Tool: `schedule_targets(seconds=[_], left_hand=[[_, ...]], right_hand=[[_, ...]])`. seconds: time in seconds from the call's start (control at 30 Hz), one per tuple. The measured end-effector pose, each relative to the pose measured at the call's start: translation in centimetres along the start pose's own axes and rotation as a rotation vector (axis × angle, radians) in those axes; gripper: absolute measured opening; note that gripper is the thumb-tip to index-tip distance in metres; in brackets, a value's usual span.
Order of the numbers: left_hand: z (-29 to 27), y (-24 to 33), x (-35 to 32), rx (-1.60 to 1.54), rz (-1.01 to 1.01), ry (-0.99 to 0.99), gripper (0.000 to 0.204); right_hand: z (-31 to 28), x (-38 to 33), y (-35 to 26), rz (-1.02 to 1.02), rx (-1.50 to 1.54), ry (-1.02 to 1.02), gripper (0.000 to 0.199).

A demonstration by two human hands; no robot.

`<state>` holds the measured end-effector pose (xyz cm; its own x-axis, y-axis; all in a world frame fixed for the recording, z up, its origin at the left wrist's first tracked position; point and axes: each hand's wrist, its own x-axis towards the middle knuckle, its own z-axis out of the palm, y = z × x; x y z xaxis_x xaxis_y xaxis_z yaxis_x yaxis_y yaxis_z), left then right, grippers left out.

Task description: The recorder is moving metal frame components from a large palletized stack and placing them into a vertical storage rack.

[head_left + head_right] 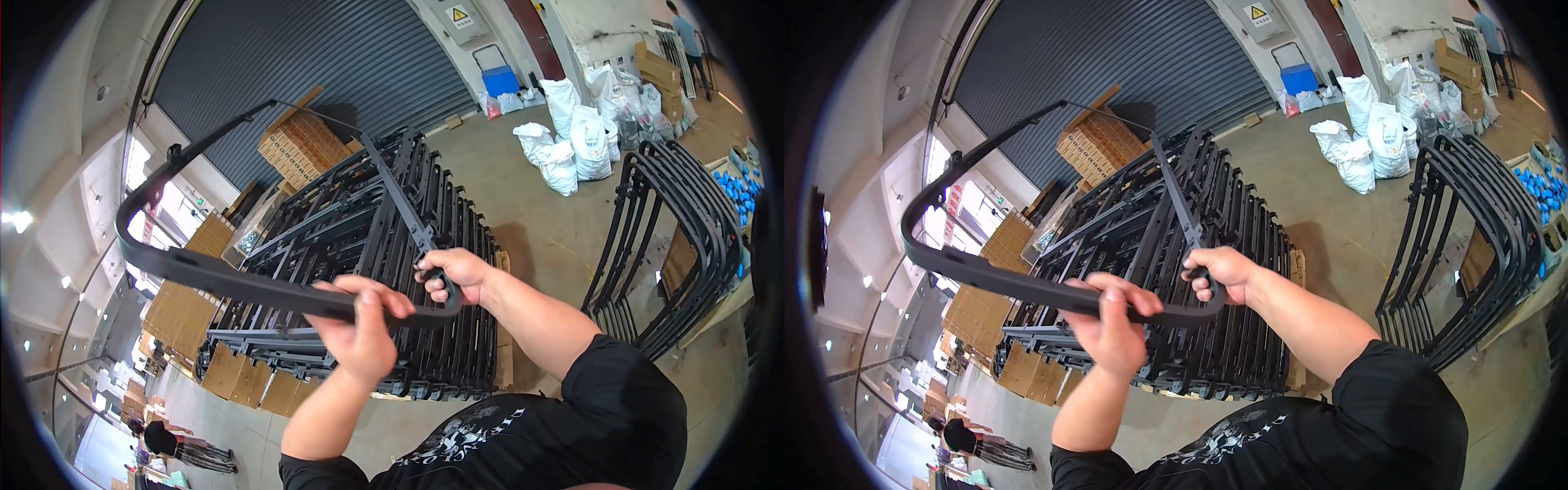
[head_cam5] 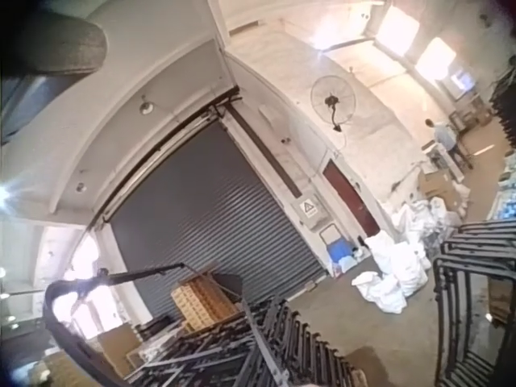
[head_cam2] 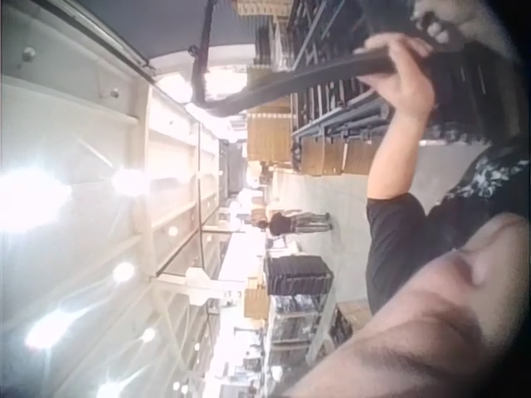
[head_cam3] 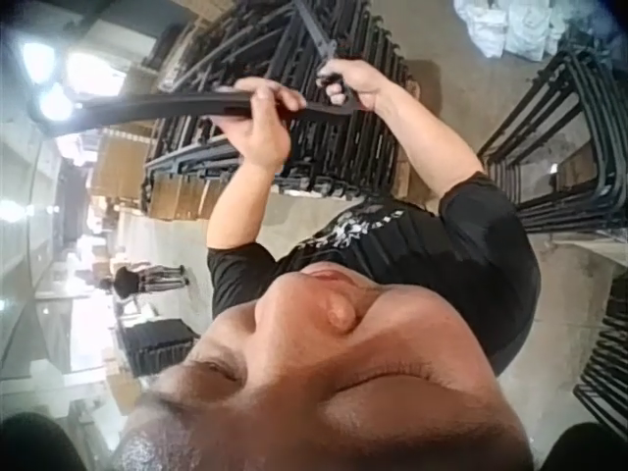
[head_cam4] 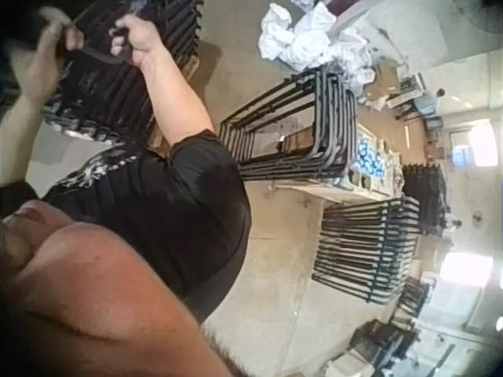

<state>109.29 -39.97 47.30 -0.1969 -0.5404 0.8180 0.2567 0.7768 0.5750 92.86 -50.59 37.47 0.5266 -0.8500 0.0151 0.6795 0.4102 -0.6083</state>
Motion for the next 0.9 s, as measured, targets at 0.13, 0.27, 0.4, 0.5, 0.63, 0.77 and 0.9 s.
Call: schedule_targets(seconds=[0.13, 0.27, 0.4, 0.5, 0.63, 0.77, 0.9], left_hand=[[-0.2, 0.2, -4.6, 0.170, 0.036, 0.078, 0.040], [-0.4, 1.9, -8.5, -0.020, -0.049, 0.442, 0.015], [0.5, 3.2, -11.1, -0.083, -0.113, 0.293, 0.019], [0.9, 6.1, -13.0, 0.016, -0.111, 0.118, 0.020], [-0.5, 8.9, -18.1, -0.114, -0.115, -0.064, 0.029], [-3.5, 10.6, -22.6, -0.307, -0.205, -0.132, 0.030], [-5.5, 10.8, -23.7, -0.457, -0.268, -0.173, 0.028]], right_hand=[[-4.2, 0.6, 3.9, -0.003, -0.101, 0.137, 0.010], [-4.8, 0.8, 6.8, 0.016, -0.474, 0.381, 0.017], [-6.1, -1.1, 11.0, -0.118, -0.385, 0.400, 0.017], [-5.9, -3.3, 14.8, -0.180, -0.300, 0.378, 0.019], [-5.2, -7.2, 19.0, -0.268, -0.266, 0.426, 0.014], [-4.8, -12.4, 20.9, -0.483, -0.291, 0.542, 0.015], [-4.0, -17.9, 22.0, -0.720, -0.297, 0.718, 0.014]])
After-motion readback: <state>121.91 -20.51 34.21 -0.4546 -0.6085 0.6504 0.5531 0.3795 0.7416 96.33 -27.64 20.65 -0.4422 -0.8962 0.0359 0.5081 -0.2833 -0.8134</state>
